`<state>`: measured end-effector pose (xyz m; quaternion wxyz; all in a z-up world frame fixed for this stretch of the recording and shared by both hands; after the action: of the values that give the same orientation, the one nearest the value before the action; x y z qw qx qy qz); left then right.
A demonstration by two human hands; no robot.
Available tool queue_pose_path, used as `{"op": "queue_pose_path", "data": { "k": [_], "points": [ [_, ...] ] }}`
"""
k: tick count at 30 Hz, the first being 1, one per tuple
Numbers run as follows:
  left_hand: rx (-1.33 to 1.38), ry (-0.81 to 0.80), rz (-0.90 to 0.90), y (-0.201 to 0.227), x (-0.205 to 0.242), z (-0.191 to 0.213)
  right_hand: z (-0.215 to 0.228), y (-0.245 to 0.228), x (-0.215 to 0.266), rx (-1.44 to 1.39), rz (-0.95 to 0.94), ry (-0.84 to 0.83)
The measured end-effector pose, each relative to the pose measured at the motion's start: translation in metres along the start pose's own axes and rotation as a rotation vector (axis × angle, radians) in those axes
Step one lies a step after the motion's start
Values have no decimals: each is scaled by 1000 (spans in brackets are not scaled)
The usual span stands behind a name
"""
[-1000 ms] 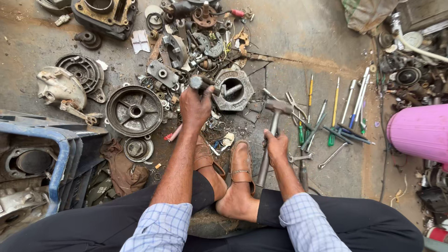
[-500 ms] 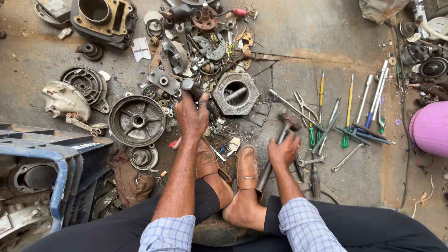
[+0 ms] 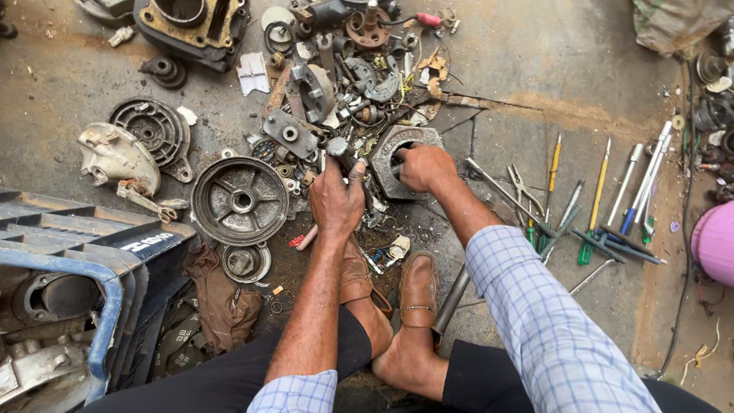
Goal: The person sits on the floor surrounded by disassembled metal parts and tools. They use a hammer and a metal punch to repeatedly strike a small cylindrical component held in a vise, occasionally using pliers to adjust its position.
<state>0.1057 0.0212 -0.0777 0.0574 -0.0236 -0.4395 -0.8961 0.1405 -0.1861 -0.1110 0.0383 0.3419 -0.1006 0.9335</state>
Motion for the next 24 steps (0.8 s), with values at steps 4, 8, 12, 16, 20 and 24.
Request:
{"op": "queue_pose_path", "data": {
  "k": [4,8,12,16,20,24],
  "points": [
    [-7,34,-3,4,0,10,-23,5,-19,86,-25,-164],
    [35,19,7,10,0,14,-27,10,-19,72,-45,-143],
    [62,-10,31,12,-3,14,-13,-2,-5,83,41,-6],
    [42,39,-16,17,-1,19,1,-17,15,142,170,99],
    [57,19,-16,16,1,16,15,-28,32,179,312,210],
    [48,-7,2,13,0,10,14,-29,37,296,441,232]
  ]
}}
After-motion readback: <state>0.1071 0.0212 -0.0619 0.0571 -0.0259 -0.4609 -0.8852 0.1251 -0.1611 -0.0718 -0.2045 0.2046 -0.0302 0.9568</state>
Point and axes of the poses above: each hand's wrist, its own x-axis away from the middle knuckle, its own z-axis out of the back of the hand, y = z × x, the point moved 10 cm from there along -x, towards the middle knuckle, and after that the axes turned 15 degrees about -x, right-handed, at the moved point
